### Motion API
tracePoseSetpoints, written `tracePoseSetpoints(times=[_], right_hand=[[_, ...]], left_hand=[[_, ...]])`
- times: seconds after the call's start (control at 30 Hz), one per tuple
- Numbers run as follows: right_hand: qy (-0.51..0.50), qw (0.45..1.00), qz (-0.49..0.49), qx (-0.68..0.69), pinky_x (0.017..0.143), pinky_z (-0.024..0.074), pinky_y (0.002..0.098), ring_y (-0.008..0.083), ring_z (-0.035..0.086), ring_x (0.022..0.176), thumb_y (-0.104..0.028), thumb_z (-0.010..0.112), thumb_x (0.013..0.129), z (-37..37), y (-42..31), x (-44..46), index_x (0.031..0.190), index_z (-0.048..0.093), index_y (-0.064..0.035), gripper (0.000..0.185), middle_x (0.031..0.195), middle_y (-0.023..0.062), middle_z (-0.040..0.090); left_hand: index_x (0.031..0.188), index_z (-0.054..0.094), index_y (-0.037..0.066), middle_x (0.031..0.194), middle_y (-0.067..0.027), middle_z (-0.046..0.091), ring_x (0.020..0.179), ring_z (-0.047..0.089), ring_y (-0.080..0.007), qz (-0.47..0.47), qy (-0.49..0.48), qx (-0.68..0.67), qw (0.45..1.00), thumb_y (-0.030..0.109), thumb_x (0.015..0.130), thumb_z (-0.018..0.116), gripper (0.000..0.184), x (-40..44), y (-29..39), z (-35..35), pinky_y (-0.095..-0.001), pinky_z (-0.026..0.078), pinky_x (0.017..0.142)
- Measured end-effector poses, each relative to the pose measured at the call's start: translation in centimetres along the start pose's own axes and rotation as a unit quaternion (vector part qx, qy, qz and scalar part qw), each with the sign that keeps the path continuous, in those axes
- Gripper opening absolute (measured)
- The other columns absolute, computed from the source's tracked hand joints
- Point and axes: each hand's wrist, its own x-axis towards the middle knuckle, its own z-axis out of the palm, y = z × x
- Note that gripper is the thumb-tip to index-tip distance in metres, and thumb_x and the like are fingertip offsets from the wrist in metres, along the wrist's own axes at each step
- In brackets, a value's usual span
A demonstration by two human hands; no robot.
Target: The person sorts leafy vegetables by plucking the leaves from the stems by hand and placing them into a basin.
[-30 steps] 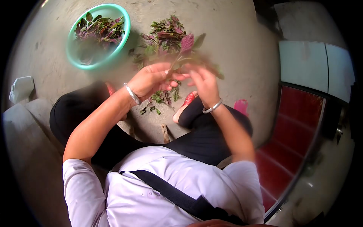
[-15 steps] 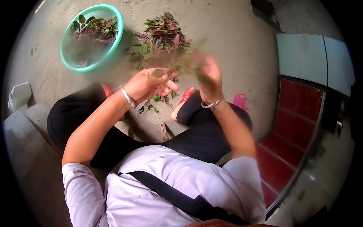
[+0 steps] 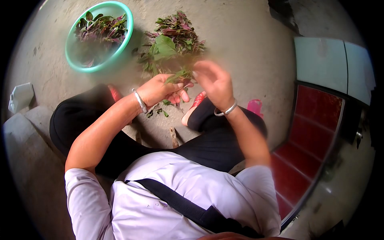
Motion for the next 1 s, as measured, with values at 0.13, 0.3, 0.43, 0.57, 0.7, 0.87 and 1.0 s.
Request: tracePoseSetpoints(times=[0.13,0.3,0.43,0.57,0.7,0.87,1.0], right_hand=[[0.004,0.999,-0.005,-0.033,0.059,0.0529,0.0228,0.0110,0.059,0.073,0.005,0.057,0.077,0.1,-0.1,0.0,0.091,0.055,0.0029,0.015,0.084,0.0064,0.055],[-0.001,0.998,-0.003,-0.059,0.064,0.0512,0.0244,0.0111,0.059,0.072,0.005,0.059,0.074,0.1,0.6,-0.2,0.092,0.055,0.0029,0.018,0.081,0.0066,0.057],[-0.010,0.994,-0.044,-0.104,0.064,0.0494,0.0246,0.0129,0.060,0.073,0.006,0.058,0.074,-0.1,1.5,-0.3,0.092,0.056,0.0030,0.019,0.083,0.0081,0.058],[-0.008,0.992,-0.078,-0.103,0.062,0.0484,0.0245,0.0141,0.060,0.073,0.008,0.056,0.072,-0.1,2.0,-0.3,0.091,0.057,0.0018,0.020,0.083,0.0089,0.059],[-0.011,0.986,-0.099,-0.137,0.063,0.0477,0.0256,0.0155,0.060,0.073,0.010,0.054,0.071,-0.2,1.4,-0.2,0.091,0.058,-0.0002,0.023,0.079,0.0085,0.060],[0.007,0.977,-0.107,-0.183,0.064,0.0461,0.0273,0.0192,0.059,0.071,0.011,0.053,0.069,-0.4,0.9,-0.1,0.090,0.059,-0.0018,0.025,0.078,0.0084,0.061],[0.019,0.978,-0.111,-0.178,0.062,0.0448,0.0283,0.0211,0.058,0.068,0.009,0.056,0.068,-0.4,1.6,0.1,0.088,0.059,-0.0024,0.024,0.076,0.0092,0.061]], left_hand=[[0.107,0.053,0.002,0.081,-0.0056,0.062,0.065,0.050,-0.0076,0.000,0.008,0.005,1.000,0.016,0.091,0.040,0.025,0.2,-0.4,-0.2,-0.0212,0.041,0.062],[0.104,0.054,0.003,0.081,-0.0066,0.063,0.064,0.051,-0.0079,0.004,0.029,0.026,0.999,0.016,0.091,0.041,0.022,0.2,-0.3,-0.2,-0.0209,0.042,0.061],[0.105,0.053,0.002,0.082,-0.0071,0.063,0.063,0.051,-0.0075,0.026,0.047,0.011,0.999,0.013,0.090,0.042,0.022,0.3,-0.5,0.1,-0.0196,0.043,0.058],[0.108,0.053,0.001,0.082,-0.0065,0.063,0.063,0.051,-0.0066,0.066,0.086,0.122,0.987,0.009,0.088,0.045,0.023,1.1,-2.2,-1.1,-0.0178,0.042,0.058],[0.114,0.050,0.003,0.089,-0.0028,0.060,0.073,0.051,-0.0064,0.096,0.086,0.118,0.985,0.005,0.085,0.046,0.030,0.0,-0.1,0.1,-0.0194,0.042,0.066],[0.111,0.050,0.005,0.096,-0.0009,0.056,0.086,0.049,-0.0076,0.231,0.232,-0.008,0.945,0.003,0.082,0.051,0.029,0.1,-0.3,0.6,-0.0216,0.040,0.077],[0.099,0.053,0.003,0.089,0.0003,0.057,0.083,0.052,-0.0077,0.273,0.266,0.016,0.924,0.005,0.081,0.054,0.018,-0.5,0.5,0.0,-0.0222,0.041,0.077]])
